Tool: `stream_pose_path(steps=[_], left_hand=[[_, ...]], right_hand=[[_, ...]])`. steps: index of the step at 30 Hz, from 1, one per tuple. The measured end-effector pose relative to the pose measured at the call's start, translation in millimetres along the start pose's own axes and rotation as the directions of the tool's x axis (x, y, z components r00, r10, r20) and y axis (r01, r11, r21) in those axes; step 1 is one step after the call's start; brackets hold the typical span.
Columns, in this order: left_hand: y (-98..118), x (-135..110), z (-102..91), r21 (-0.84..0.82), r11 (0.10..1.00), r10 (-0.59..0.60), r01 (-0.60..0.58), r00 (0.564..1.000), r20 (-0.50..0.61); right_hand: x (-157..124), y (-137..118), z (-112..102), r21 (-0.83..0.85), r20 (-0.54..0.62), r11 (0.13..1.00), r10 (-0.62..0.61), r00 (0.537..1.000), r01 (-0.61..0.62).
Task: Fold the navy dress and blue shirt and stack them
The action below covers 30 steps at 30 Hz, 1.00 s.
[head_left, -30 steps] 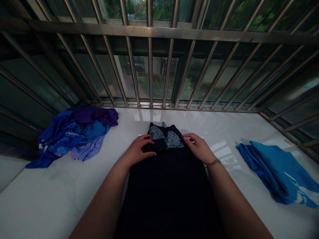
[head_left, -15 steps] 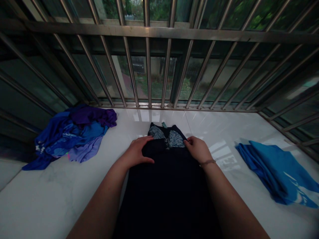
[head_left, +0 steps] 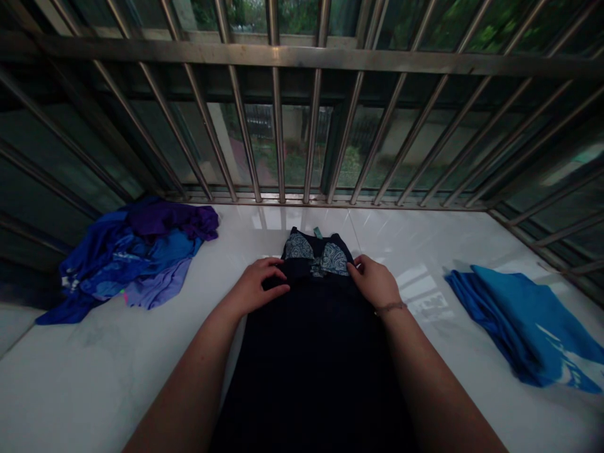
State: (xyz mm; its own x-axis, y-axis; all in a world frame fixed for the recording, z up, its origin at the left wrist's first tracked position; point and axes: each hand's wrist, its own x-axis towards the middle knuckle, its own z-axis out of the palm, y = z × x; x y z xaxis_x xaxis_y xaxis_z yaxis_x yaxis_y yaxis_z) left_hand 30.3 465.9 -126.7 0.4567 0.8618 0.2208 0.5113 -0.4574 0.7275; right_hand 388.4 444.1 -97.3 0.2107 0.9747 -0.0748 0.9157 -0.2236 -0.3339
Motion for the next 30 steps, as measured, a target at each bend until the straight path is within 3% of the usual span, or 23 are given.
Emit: stream_pose_path(steps=[3, 6, 9, 11, 16, 20, 23, 26, 30], left_hand=[[-0.5, -0.9, 0.8, -0.025, 0.998, -0.054, 0.053, 0.998, -0.021], [-5.5, 4.6, 0.8, -0.065, 0.982, -0.182, 0.175, 0.974, -0.132], [-10.9, 29.7, 1.7, 0.040, 0.931, -0.342, 0.363, 0.905, -0.252], [-13.0, 59.8, 3.7, 0.128, 0.894, -0.382, 0.429, 0.881, -0.279], [-11.6, 143.6, 8.4, 0.039, 0.889, -0.447, 0.456, 0.885, -0.131], [4.2, 173.1, 3.0, -0.060, 0.909, -0.416, 0.413, 0.906, -0.077], [29.5, 167.0, -5.4, -0.209, 0.925, -0.331, 0.317, 0.943, -0.036], [63.6, 139.8, -14.2, -0.329, 0.931, -0.150, 0.156, 0.988, 0.045], [112.0, 79.9, -24.4, -0.210, 0.977, -0.002, 0.019, 0.997, 0.083]], right_hand=[[-1.4, -3.3, -0.7, -0.020, 0.005, 1.000, 0.020, 1.000, -0.020], [-2.3, -6.4, -1.4, -0.044, 0.001, 0.998, 0.048, 0.999, -0.048], [-1.7, -6.6, -1.5, -0.043, -0.003, 0.998, 0.037, 0.999, -0.038], [-0.8, -5.2, -0.9, -0.032, -0.013, 0.999, 0.022, 1.000, -0.023], [1.5, -0.9, 1.3, -0.006, -0.021, 1.000, 0.021, 1.000, -0.021], [4.7, 4.2, 2.5, 0.081, -0.024, 0.996, 0.023, 0.999, -0.021], [9.3, 10.8, 4.4, 0.243, -0.059, 0.970, 0.033, 0.998, -0.018], [15.0, 16.1, 6.8, 0.383, -0.108, 0.923, 0.005, 0.994, 0.037], [17.7, 13.1, 2.0, 0.404, -0.051, 0.905, -0.121, 0.991, 0.131]])
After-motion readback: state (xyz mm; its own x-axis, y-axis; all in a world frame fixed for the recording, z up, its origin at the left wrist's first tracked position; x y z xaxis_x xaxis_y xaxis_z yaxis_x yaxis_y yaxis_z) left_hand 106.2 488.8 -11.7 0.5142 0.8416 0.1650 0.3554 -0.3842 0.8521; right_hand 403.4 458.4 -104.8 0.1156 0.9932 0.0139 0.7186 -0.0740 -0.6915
